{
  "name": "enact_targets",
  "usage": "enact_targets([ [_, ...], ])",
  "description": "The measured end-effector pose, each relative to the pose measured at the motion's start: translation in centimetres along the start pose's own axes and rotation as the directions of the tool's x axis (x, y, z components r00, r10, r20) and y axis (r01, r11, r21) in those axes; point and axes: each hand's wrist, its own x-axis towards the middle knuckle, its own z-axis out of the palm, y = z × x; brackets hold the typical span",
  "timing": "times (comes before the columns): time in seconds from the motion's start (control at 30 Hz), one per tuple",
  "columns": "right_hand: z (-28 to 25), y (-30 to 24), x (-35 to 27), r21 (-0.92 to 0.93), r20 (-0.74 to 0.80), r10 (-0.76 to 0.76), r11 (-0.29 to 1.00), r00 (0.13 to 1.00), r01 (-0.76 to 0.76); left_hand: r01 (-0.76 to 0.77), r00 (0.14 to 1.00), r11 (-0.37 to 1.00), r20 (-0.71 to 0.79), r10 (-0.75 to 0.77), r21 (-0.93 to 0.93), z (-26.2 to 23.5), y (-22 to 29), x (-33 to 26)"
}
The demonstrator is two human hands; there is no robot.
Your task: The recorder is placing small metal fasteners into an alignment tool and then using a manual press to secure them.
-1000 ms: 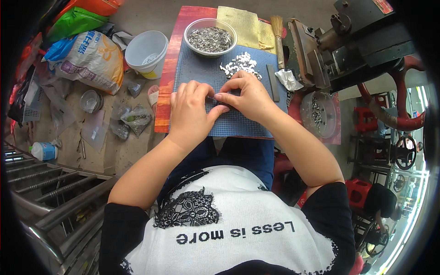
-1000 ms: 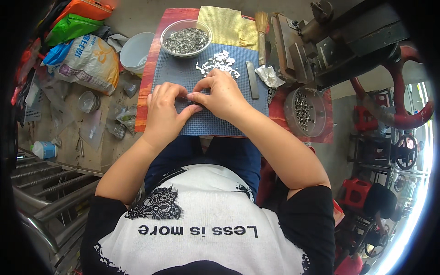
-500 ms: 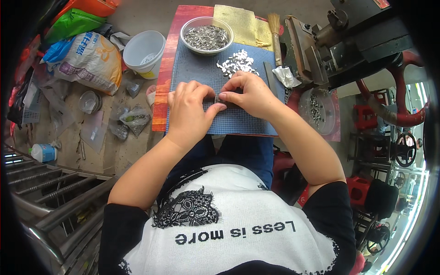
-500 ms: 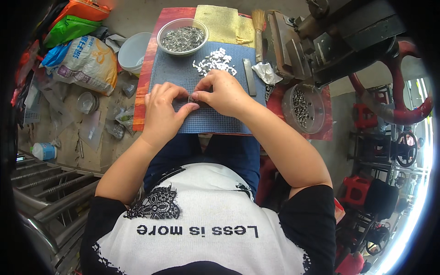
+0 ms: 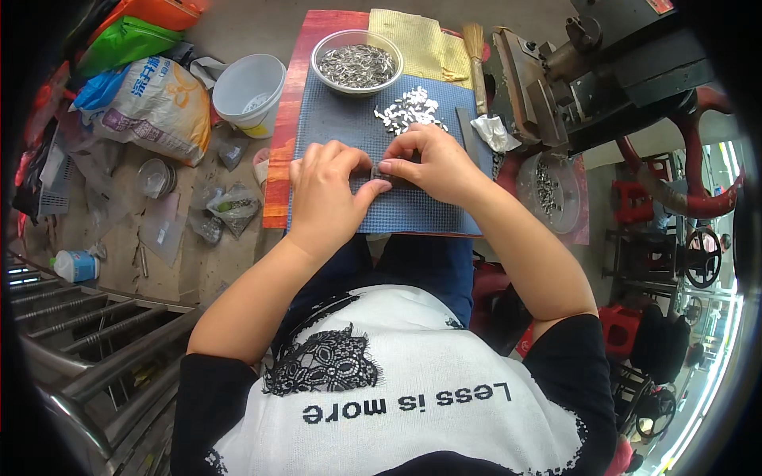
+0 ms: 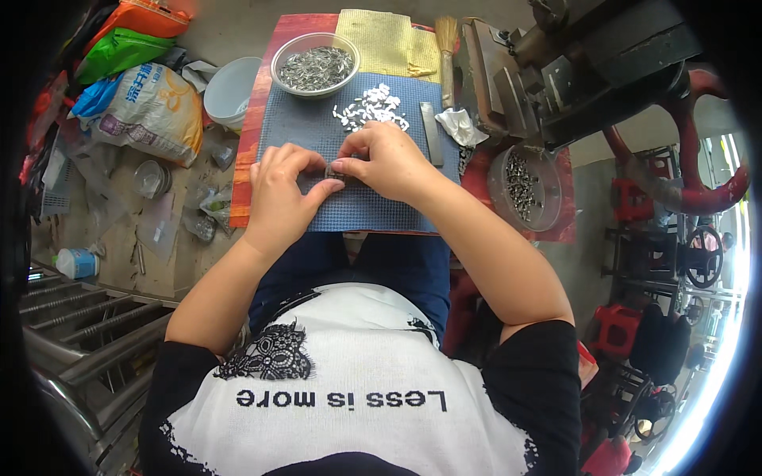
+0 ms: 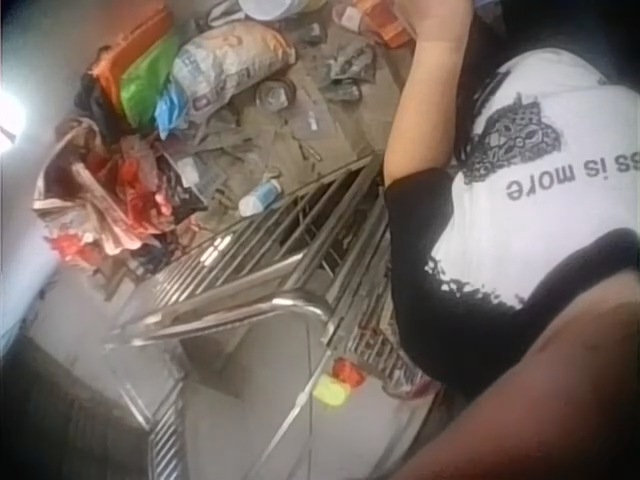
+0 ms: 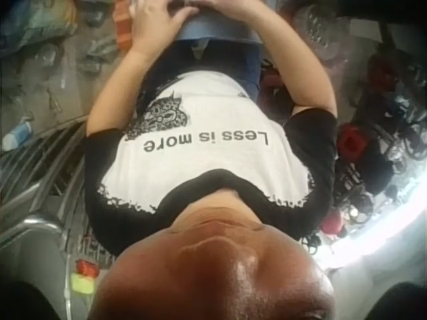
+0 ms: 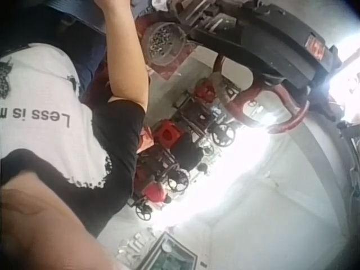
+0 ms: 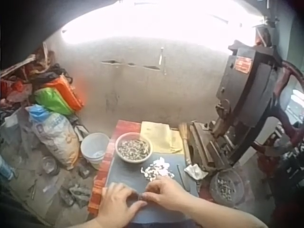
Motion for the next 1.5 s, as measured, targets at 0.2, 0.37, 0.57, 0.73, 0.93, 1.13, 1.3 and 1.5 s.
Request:
enact_targets([
  [0.2, -1.3, 1.0, -1.0, -0.032, -0.004, -0.028, 0.999, 1.0, 0.028, 0.003, 1.0, 1.0, 0.003, -0.003, 0.005, 0.0, 0.0, 0.1],
  [0.37, -1.9, 1.4, -1.4, 0.012, 0.034, -0.003, 1.0, 0.999, 0.003, 0.006, 1.0, 1.0, 0.011, -0.006, 0.016, -0.2, 0.2, 0.0],
  [0.57, -1.7, 1.5, -1.6, 0.092, 0.013, 0.045, 0.995, 0.999, -0.046, 0.008, 1.0, 1.0, 0.018, -0.009, 0.02, -0.1, 0.1, 0.0],
  [0.73, -2.2, 1.3, -1.8, 0.019, 0.027, 0.071, 0.997, 0.997, -0.071, 0.007, 1.0, 1.0, 0.021, -0.008, 0.021, -0.1, 0.1, 0.0],
  [0.93, -3.4, 2.3, -2.8, 0.028, 0.041, 0.057, 0.998, 0.998, -0.059, 0.011, 1.0, 1.0, 0.023, -0.012, 0.024, -0.1, 0.1, 0.1],
  [1.13, -3.6, 2.3, -2.9, 0.048, 0.07, 0.111, 0.992, 0.991, -0.115, 0.006, 1.0, 1.0, 0.028, -0.007, 0.022, -0.1, 0.3, 0.1],
  [1.3, -3.5, 2.2, -3.1, -0.013, 0.041, 0.113, 0.994, 0.993, -0.112, 0.012, 1.0, 0.999, 0.025, -0.013, 0.031, -0.1, 0.3, 0.1],
  [1.5, -4.4, 3.2, -4.5, -0.051, -0.004, 0.083, 0.995, 0.997, -0.083, 0.005, 1.0, 0.999, 0.018, -0.006, 0.034, -0.2, 0.2, 0.1],
])
